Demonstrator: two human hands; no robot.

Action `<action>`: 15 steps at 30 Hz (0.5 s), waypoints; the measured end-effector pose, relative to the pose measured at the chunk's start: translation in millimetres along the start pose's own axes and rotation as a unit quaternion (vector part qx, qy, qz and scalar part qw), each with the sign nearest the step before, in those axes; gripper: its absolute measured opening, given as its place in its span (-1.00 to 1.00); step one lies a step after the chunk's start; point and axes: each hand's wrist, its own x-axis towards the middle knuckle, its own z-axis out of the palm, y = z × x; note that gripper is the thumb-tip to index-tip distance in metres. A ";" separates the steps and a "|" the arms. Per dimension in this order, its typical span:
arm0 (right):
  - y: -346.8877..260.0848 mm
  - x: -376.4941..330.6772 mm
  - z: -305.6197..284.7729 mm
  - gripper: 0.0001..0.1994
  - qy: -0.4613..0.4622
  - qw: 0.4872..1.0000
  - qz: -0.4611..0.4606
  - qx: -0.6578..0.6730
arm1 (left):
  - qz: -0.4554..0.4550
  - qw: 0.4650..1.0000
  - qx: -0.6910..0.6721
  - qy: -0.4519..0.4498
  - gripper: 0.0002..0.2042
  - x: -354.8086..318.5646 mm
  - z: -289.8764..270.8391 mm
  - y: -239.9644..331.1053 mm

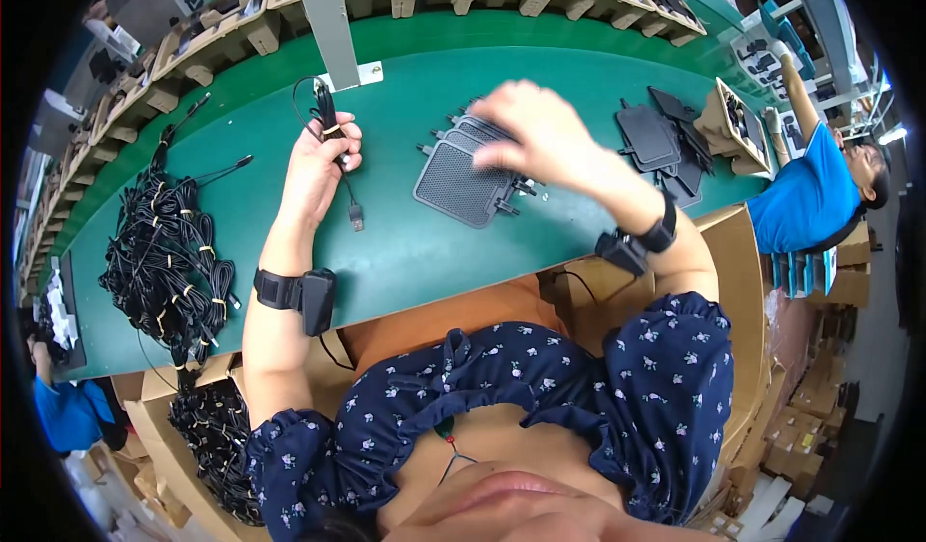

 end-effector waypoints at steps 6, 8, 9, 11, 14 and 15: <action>-54.7 -35.1 34.9 -0.12 -0.087 0.994 0.003 -0.061 | -0.037 0.993 0.114 -0.013 -0.85 -1.9 4.9 -8.1; -62.9 -31.6 41.0 -0.14 -0.079 0.995 0.004 -0.064 | -0.028 0.986 0.165 -0.009 -0.81 -6.1 10.1 -11.8; -66.0 -30.7 42.8 -0.16 -0.094 0.993 -0.010 -0.066 | -0.027 0.983 0.179 -0.010 -0.80 -8.3 12.1 -15.3; -71.7 -29.4 50.1 -0.20 -0.102 0.990 -0.053 -0.088 | -0.027 0.976 0.214 -0.008 -0.80 -9.2 13.5 -22.0; -81.0 -25.4 60.8 -0.18 -0.076 0.994 -0.051 -0.054 | -0.004 0.974 0.224 0.017 -0.81 -12.1 21.6 -20.3; -80.9 -22.6 63.6 -0.26 -0.066 0.995 -0.050 -0.056 | 0.001 0.976 0.216 0.026 -0.82 -10.7 21.8 -19.8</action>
